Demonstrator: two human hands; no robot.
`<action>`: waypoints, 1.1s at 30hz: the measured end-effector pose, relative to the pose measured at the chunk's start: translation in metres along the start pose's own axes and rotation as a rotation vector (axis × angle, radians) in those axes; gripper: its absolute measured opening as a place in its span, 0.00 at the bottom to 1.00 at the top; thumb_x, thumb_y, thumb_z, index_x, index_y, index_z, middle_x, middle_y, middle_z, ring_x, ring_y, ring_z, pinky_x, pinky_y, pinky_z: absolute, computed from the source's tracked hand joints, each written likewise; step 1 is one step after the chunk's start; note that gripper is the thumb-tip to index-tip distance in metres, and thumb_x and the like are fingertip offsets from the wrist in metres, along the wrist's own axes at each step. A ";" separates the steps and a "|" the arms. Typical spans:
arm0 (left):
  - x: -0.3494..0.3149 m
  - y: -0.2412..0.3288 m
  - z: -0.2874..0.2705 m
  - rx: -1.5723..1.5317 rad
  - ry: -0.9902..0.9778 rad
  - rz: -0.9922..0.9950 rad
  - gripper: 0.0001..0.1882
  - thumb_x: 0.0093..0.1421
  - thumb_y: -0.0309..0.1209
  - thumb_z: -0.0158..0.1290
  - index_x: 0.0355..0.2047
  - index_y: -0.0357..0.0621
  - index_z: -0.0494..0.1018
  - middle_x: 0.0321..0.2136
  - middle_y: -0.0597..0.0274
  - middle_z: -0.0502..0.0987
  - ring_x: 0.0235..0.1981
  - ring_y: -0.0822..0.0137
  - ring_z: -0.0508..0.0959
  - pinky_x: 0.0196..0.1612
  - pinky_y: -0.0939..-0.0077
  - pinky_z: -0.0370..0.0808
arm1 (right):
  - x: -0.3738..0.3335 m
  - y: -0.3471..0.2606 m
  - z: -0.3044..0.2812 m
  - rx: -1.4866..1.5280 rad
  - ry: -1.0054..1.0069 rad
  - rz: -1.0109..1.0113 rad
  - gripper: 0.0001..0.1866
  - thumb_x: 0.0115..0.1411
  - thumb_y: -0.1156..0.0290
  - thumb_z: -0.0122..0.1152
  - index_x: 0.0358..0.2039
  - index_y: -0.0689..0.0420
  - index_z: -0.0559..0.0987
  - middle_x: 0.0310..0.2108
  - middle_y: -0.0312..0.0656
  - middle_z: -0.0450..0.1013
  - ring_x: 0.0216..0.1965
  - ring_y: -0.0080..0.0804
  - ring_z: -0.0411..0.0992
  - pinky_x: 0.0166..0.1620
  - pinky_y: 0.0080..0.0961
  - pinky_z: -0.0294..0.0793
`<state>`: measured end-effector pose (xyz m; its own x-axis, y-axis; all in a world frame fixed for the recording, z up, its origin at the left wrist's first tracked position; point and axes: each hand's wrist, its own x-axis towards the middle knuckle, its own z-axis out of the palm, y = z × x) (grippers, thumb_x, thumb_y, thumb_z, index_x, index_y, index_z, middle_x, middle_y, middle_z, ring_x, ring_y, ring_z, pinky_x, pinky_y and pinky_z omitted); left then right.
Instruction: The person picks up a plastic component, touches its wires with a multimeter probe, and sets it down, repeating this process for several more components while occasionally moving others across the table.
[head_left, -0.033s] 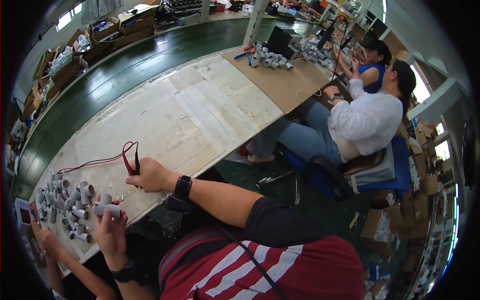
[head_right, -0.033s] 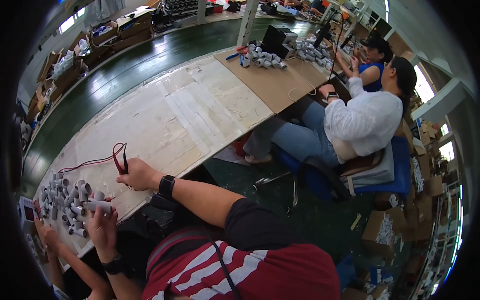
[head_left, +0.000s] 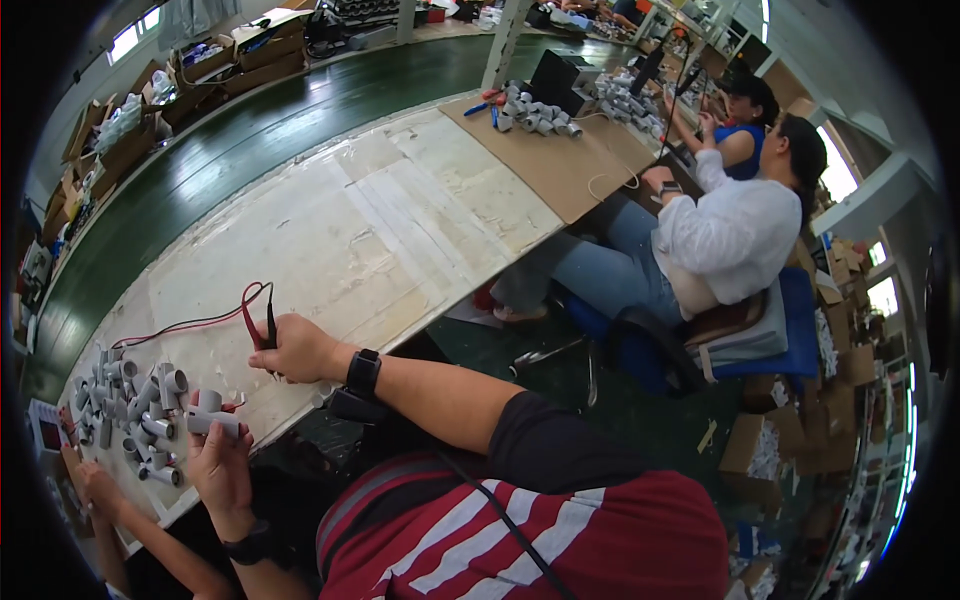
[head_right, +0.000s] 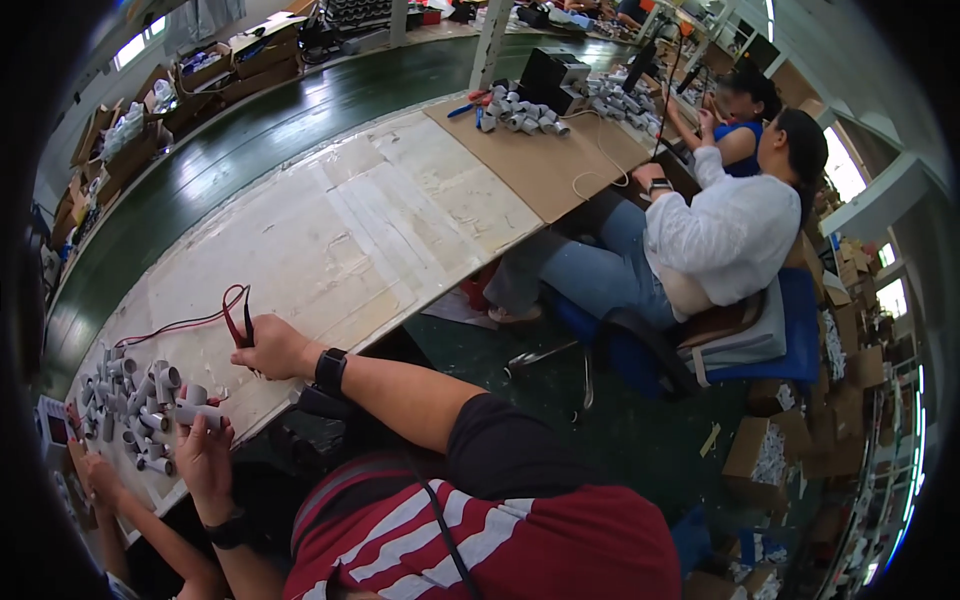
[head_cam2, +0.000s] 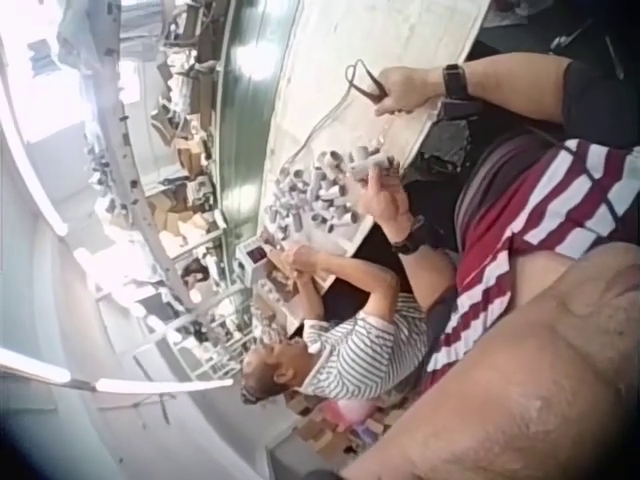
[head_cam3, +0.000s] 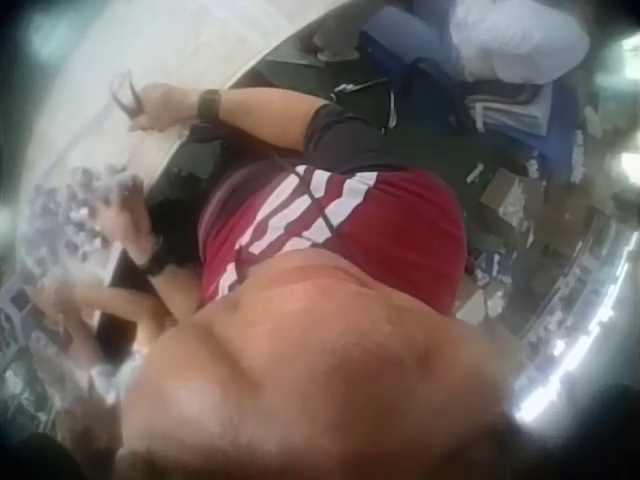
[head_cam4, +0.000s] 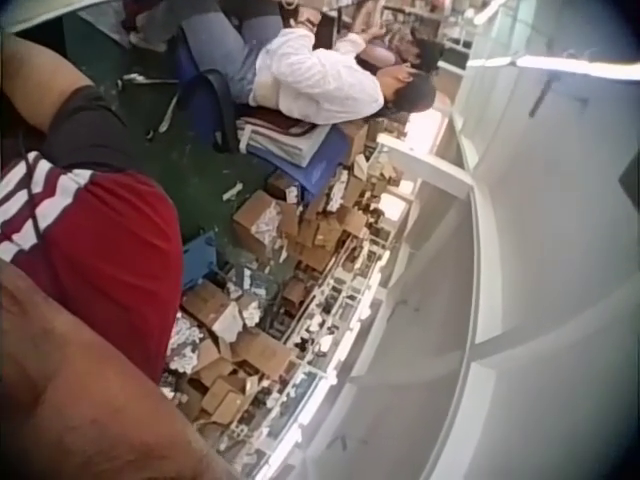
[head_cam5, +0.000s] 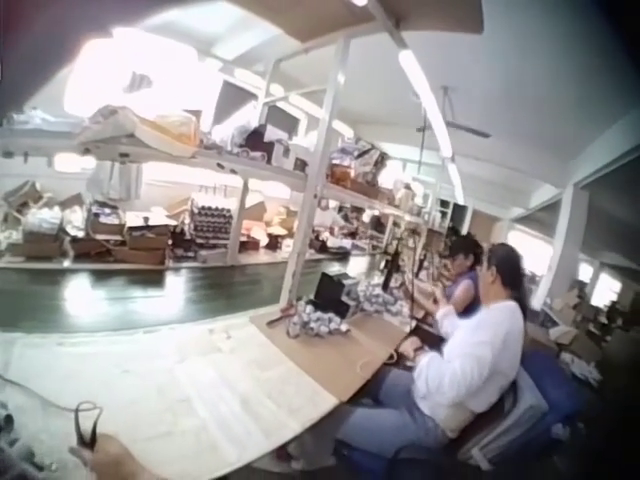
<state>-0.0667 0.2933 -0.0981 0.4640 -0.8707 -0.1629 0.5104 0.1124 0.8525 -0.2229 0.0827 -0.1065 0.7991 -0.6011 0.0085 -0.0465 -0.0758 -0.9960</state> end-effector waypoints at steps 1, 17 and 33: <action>0.001 -0.005 -0.006 0.086 0.015 0.028 0.30 0.73 0.36 0.52 0.71 0.51 0.57 0.50 0.53 0.76 0.41 0.60 0.81 0.42 0.70 0.82 | -0.001 0.000 -0.001 -0.019 0.003 -0.017 0.12 0.56 0.67 0.72 0.29 0.63 0.80 0.22 0.50 0.76 0.24 0.39 0.75 0.31 0.36 0.73; 0.024 -0.038 0.020 0.477 0.192 0.299 0.27 0.63 0.22 0.62 0.61 0.39 0.68 0.39 0.61 0.80 0.38 0.72 0.79 0.42 0.77 0.78 | 0.003 0.009 -0.005 0.225 0.152 0.203 0.09 0.66 0.65 0.63 0.33 0.58 0.79 0.23 0.35 0.75 0.21 0.23 0.73 0.26 0.24 0.76; 0.011 -0.041 0.031 0.310 0.187 0.315 0.30 0.60 0.18 0.64 0.61 0.40 0.68 0.44 0.56 0.81 0.44 0.69 0.81 0.49 0.75 0.81 | 0.018 -0.002 0.041 0.092 0.099 0.055 0.10 0.64 0.69 0.67 0.35 0.64 0.81 0.27 0.41 0.80 0.22 0.23 0.76 0.25 0.19 0.76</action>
<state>-0.1053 0.2642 -0.1192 0.6983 -0.7129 0.0644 0.0975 0.1839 0.9781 -0.1840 0.1046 -0.1084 0.7340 -0.6779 -0.0424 -0.0296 0.0304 -0.9991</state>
